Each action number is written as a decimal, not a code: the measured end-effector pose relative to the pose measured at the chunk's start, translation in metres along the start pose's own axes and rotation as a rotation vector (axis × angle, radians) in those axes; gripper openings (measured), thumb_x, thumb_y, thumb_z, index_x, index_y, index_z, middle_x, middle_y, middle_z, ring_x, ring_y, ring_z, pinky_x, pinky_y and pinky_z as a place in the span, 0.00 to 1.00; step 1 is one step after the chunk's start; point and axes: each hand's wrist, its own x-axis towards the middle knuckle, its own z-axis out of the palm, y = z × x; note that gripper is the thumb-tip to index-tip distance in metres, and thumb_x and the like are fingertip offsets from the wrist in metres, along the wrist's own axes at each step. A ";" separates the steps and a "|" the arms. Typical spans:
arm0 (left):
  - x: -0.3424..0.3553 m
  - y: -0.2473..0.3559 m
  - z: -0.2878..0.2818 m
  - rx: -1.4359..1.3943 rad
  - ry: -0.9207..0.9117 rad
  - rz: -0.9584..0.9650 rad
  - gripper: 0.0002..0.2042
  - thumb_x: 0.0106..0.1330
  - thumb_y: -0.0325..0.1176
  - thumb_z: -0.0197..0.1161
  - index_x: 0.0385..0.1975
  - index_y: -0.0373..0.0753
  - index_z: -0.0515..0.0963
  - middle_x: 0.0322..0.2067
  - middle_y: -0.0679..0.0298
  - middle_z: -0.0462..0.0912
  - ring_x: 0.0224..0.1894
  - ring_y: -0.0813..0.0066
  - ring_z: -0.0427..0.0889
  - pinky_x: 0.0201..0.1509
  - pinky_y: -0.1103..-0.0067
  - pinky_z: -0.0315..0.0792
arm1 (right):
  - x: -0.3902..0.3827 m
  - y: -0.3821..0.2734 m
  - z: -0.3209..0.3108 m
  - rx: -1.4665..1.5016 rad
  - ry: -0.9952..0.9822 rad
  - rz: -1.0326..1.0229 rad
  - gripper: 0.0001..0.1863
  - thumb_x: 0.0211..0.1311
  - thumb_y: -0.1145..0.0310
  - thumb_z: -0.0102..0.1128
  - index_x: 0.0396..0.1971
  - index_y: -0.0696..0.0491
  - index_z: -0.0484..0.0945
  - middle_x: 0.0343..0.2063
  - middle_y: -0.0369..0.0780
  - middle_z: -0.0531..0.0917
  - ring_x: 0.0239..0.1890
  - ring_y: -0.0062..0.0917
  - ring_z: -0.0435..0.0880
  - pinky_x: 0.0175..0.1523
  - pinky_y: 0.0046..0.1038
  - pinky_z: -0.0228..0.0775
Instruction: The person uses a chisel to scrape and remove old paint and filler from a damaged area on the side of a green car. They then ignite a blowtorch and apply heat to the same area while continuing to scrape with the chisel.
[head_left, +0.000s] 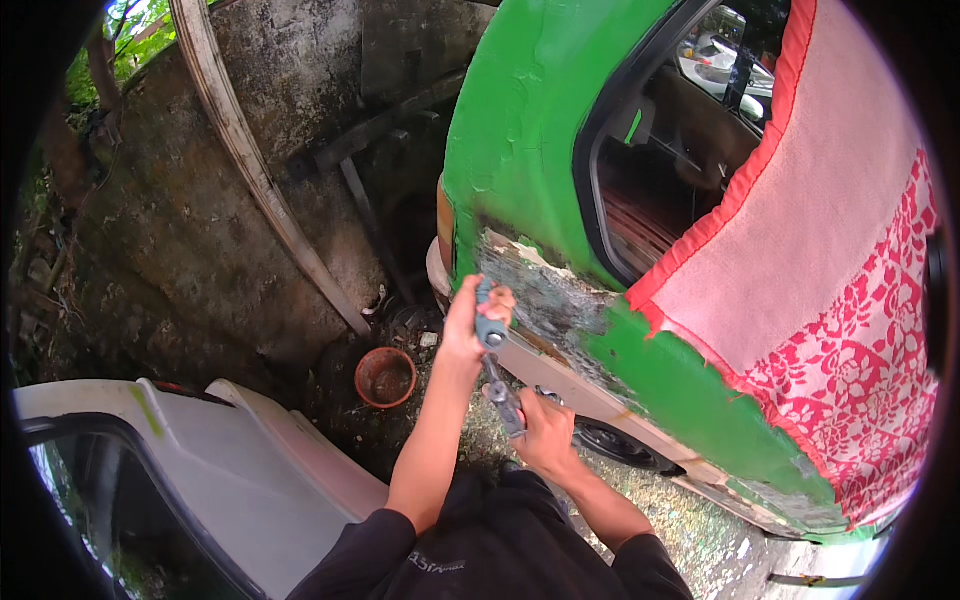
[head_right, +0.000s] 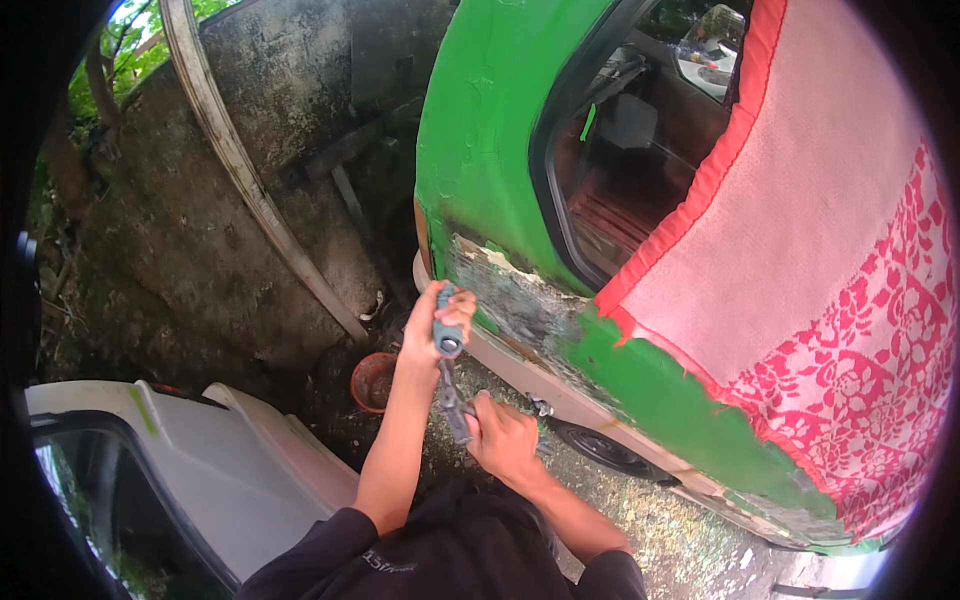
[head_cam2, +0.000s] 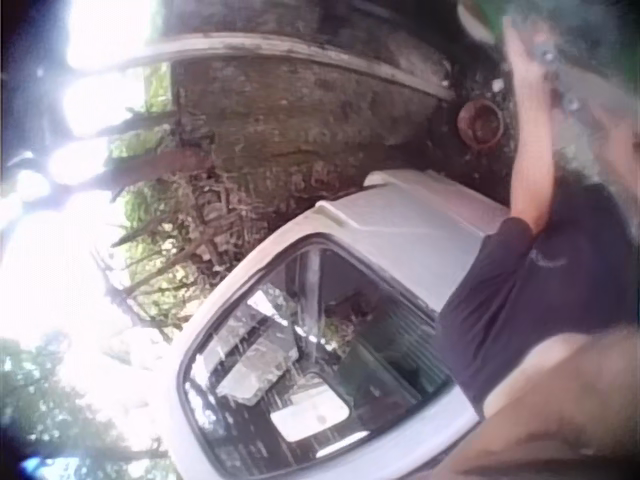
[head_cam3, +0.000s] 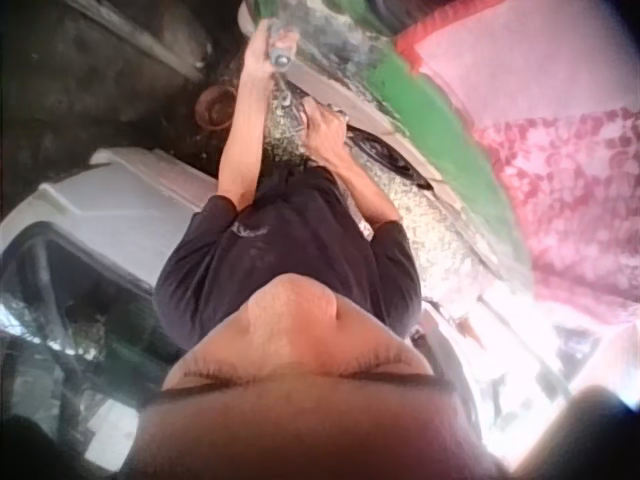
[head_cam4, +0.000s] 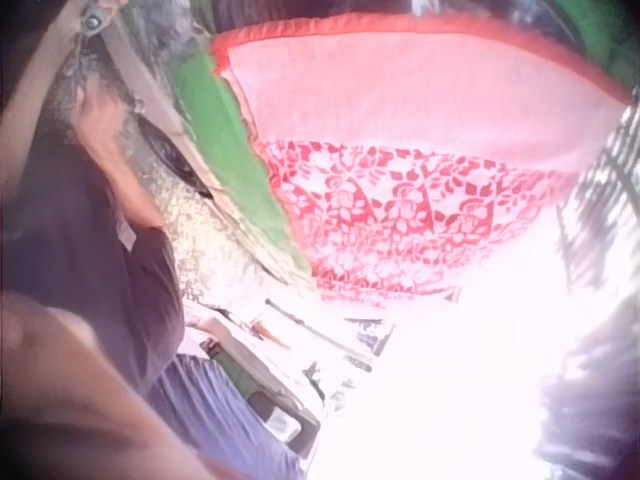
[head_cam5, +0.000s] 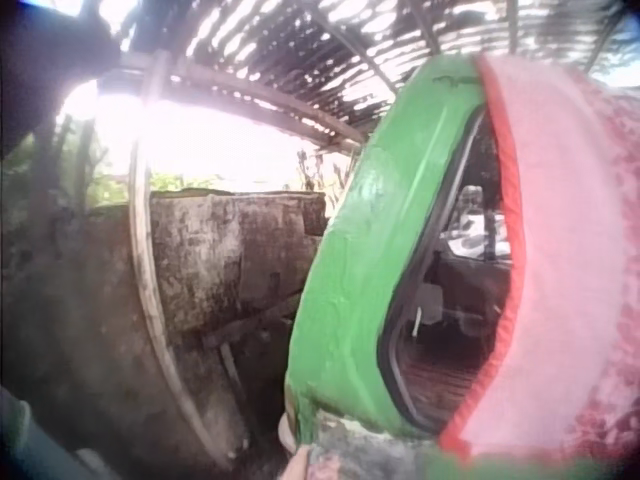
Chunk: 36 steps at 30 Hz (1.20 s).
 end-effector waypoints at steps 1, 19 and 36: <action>-0.006 0.003 -0.010 0.025 0.019 0.030 0.11 0.72 0.35 0.50 0.31 0.35 0.65 0.23 0.66 0.62 0.14 0.80 0.62 0.14 0.80 0.69 | -0.002 0.000 0.003 -0.019 0.007 0.026 0.11 0.49 0.72 0.63 0.33 0.59 0.74 0.16 0.45 0.76 0.15 0.39 0.75 0.21 0.39 0.64; -0.035 -0.046 0.009 0.569 0.101 0.225 0.11 0.75 0.38 0.48 0.32 0.38 0.64 0.19 0.66 0.63 0.11 0.83 0.59 0.10 0.84 0.60 | -0.014 -0.001 0.004 0.198 0.101 0.136 0.05 0.54 0.75 0.53 0.21 0.58 0.69 0.12 0.41 0.69 0.12 0.37 0.71 0.20 0.32 0.61; -0.023 -0.038 0.010 0.517 0.105 0.220 0.11 0.74 0.38 0.48 0.34 0.38 0.63 0.20 0.65 0.63 0.12 0.82 0.60 0.11 0.82 0.60 | -0.010 -0.006 -0.007 0.229 0.057 -0.042 0.06 0.50 0.77 0.61 0.25 0.57 0.72 0.14 0.40 0.71 0.14 0.36 0.72 0.20 0.33 0.63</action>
